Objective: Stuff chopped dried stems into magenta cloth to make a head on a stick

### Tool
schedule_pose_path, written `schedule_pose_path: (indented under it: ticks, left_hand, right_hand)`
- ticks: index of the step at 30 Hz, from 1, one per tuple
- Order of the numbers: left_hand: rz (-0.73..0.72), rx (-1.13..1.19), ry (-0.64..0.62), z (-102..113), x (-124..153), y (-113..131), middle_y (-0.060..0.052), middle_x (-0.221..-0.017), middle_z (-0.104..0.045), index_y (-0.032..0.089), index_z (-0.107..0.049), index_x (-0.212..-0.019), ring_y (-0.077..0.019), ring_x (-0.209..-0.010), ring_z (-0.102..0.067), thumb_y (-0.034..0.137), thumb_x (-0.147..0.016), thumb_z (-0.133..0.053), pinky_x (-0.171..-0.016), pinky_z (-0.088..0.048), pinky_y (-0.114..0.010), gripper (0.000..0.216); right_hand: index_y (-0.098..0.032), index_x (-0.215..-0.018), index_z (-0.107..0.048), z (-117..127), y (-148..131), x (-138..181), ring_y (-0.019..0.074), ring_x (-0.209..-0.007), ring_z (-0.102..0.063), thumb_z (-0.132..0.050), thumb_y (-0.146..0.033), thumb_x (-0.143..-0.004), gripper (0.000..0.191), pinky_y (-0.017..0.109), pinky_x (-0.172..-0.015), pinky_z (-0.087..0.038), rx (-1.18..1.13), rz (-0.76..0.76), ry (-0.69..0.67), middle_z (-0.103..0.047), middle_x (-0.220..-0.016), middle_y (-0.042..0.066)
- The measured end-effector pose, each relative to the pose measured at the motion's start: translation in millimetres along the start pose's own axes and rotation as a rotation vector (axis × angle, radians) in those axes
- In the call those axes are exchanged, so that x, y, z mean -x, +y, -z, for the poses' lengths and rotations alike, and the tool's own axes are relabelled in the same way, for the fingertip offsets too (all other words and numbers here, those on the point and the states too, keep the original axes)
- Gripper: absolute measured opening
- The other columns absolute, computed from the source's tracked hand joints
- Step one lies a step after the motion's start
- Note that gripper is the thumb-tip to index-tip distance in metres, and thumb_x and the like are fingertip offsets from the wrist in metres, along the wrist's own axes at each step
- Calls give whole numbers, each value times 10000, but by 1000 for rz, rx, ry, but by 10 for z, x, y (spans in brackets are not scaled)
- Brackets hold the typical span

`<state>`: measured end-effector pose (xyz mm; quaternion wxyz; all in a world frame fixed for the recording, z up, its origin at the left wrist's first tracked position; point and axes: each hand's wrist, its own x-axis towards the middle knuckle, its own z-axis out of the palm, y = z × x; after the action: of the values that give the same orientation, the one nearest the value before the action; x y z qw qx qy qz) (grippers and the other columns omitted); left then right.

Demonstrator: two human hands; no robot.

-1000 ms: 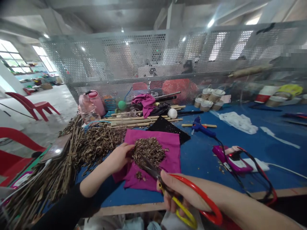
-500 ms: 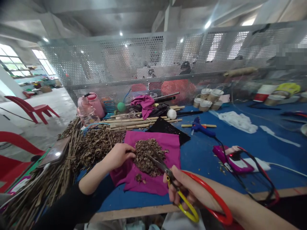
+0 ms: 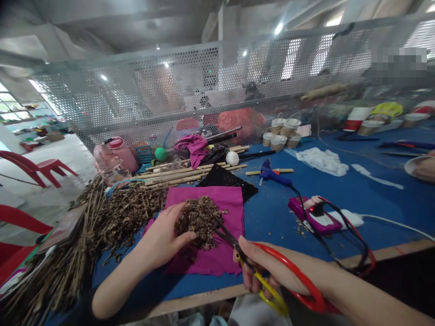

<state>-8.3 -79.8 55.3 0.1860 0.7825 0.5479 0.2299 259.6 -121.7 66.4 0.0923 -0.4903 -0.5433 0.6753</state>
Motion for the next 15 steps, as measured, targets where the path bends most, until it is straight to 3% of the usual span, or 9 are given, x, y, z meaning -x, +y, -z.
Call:
schedule_pose_path:
  ticks: [3,6,10,12,15]
  left_hand:
    - [92,-3,40,-78,100,-4,-146,-1311,-499,113,-452,-1310,-264,-1215,-463,318,-692,-742,-1052,-364,-395,713]
    - [120,62,87,-221,22,-59,-122,-1119,-610,103,-582,-1149,-219,-1028,-576,199,-728,-709,-949,-444,-342,451]
    - [43,127,108,-335,-80,-108,-62,-882,-661,136,-667,-901,-181,-841,-606,100,-738,-676,-794,-483,-290,167]
    - [4,148,106,-346,-73,-110,-54,-852,-664,143,-672,-862,-173,-819,-607,70,-740,-660,-770,-480,-277,143]
    - [-15,177,112,-347,-31,-123,-53,-853,-670,146,-673,-871,-170,-816,-608,55,-743,-646,-774,-478,-276,159]
  right_hand:
    - [-125,-739,-606,-6,-85,-73,121,-634,-573,-248,-766,-800,737,208,-559,-425,2,-46,-62,-647,-814,107]
    - [-107,-734,-582,-60,-292,-265,90,-532,-537,-230,-750,-819,737,175,-492,-389,-1,-73,-33,-619,-681,71]
    - [-109,-809,-546,-118,-530,-574,67,-402,-472,-261,-744,-821,696,176,-462,-401,-41,-57,-77,-518,-490,-23]
    - [-112,-809,-538,-141,-564,-684,39,-343,-405,-283,-734,-823,672,162,-432,-384,-45,-42,-71,-447,-447,-66]
    - [-131,-782,-535,-186,-539,-761,19,-274,-288,-281,-726,-827,649,122,-343,-286,55,-33,41,-352,-393,-96]
